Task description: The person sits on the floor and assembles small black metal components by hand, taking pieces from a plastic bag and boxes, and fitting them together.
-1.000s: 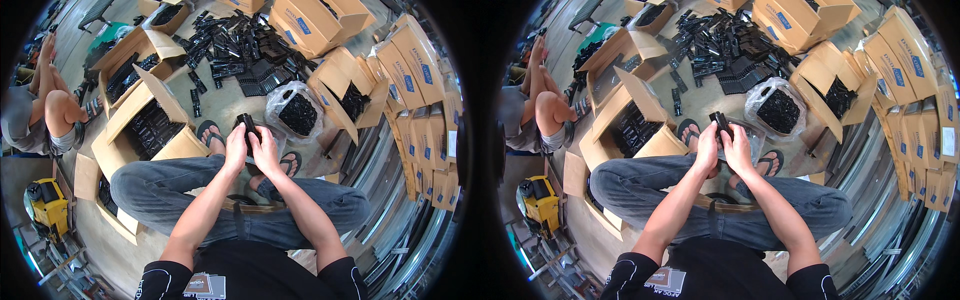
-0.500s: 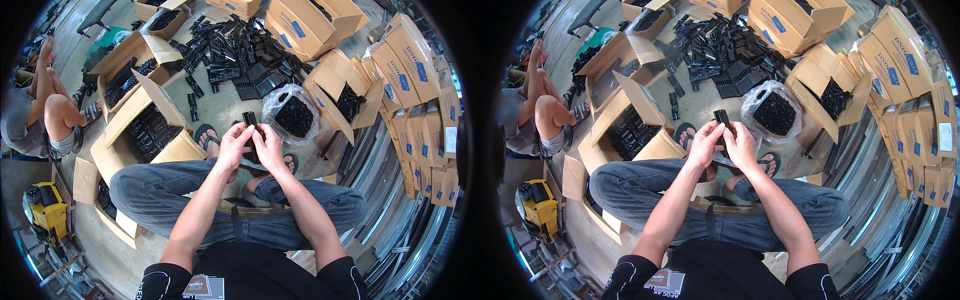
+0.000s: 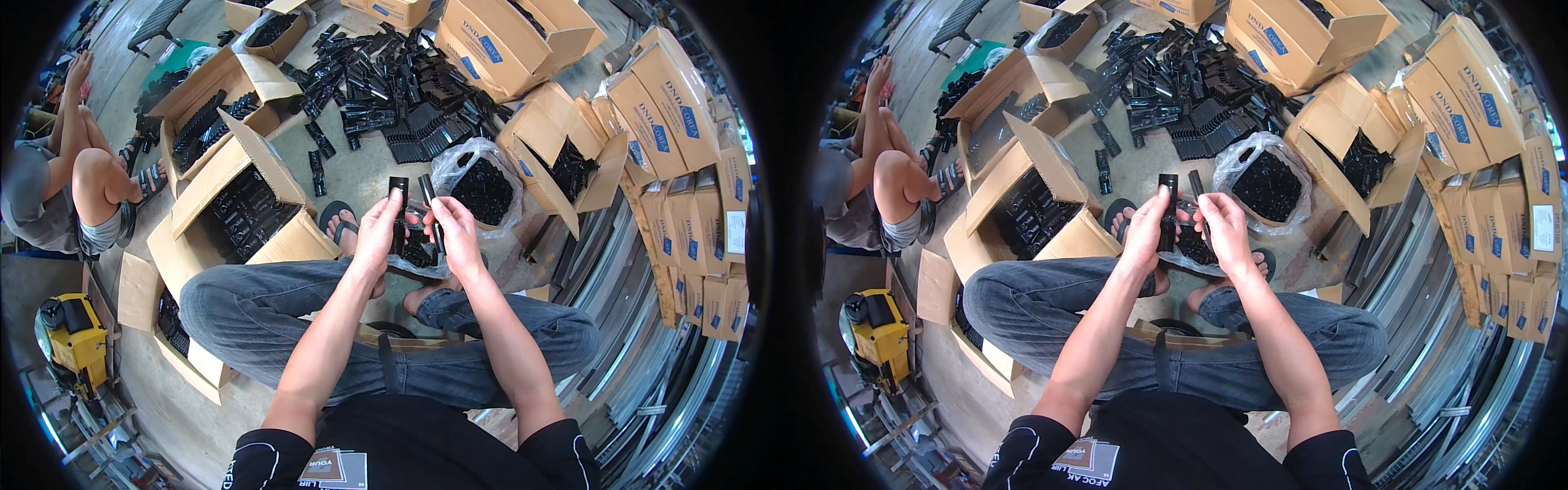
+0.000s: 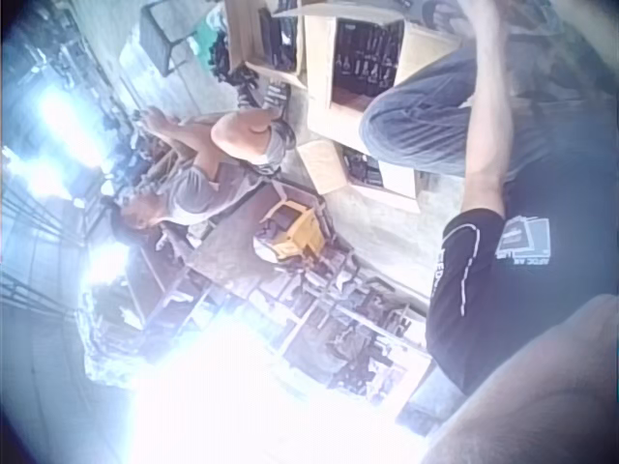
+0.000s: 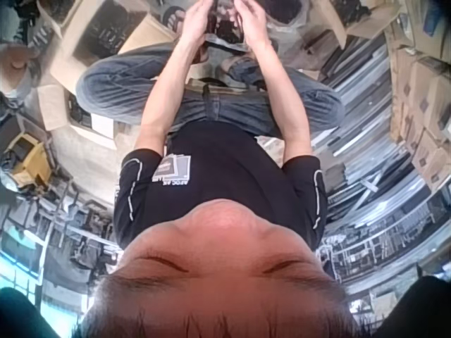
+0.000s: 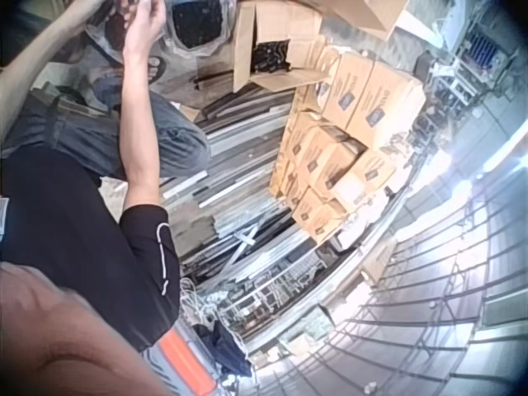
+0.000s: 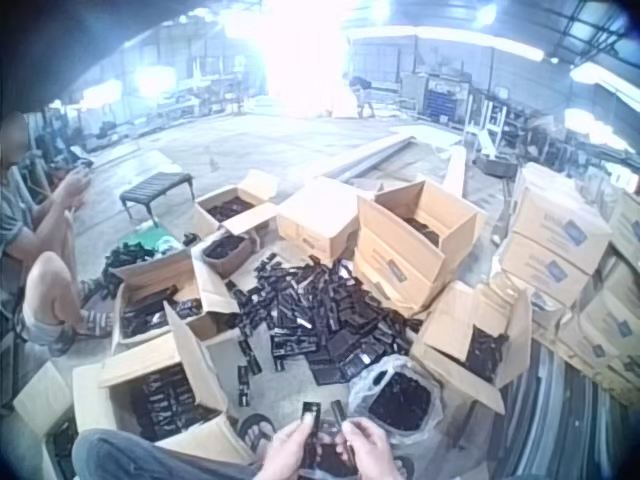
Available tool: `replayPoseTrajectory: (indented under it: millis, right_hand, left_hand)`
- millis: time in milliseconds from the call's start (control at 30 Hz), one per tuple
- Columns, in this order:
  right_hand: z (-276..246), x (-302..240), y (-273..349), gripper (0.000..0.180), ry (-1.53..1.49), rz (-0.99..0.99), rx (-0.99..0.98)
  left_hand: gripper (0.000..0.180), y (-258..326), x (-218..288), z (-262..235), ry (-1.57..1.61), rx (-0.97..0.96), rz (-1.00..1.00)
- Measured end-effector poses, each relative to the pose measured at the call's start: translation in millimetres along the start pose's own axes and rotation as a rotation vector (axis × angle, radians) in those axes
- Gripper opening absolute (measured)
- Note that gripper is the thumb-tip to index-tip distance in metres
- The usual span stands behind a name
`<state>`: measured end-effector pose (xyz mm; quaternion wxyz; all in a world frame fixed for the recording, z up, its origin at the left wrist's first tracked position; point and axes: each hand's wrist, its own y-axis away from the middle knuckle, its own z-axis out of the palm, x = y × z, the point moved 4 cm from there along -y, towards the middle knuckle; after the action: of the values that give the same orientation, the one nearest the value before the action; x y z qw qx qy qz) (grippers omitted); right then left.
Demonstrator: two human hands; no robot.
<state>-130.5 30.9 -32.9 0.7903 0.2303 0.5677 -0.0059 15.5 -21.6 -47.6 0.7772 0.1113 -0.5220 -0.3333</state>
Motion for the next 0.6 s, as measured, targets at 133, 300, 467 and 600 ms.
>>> replayPoseTrajectory:
  millis: [133,300,467,600]
  right_hand:
    - [1.0,1.6,-0.5,0.025,-0.035,0.004,0.037]
    - [5.6,12.6,0.9,0.024,0.047,-0.023,0.097]
    - [18.0,15.1,6.8,0.022,0.041,-0.028,0.054]
    - [10.9,37.5,2.0,0.023,0.142,-0.07,0.071]
  left_hand:
    - [0.048,-5.1,-15.1,-3.2,0.088,-0.007,-0.036]
    - [0.039,-6.2,-22.5,5.6,0.095,-0.002,0.014]
    - [0.033,-7.5,-29.2,7.3,0.1,0.067,0.084]
    - [0.032,-11.0,-36.5,1.9,0.005,0.033,0.1]
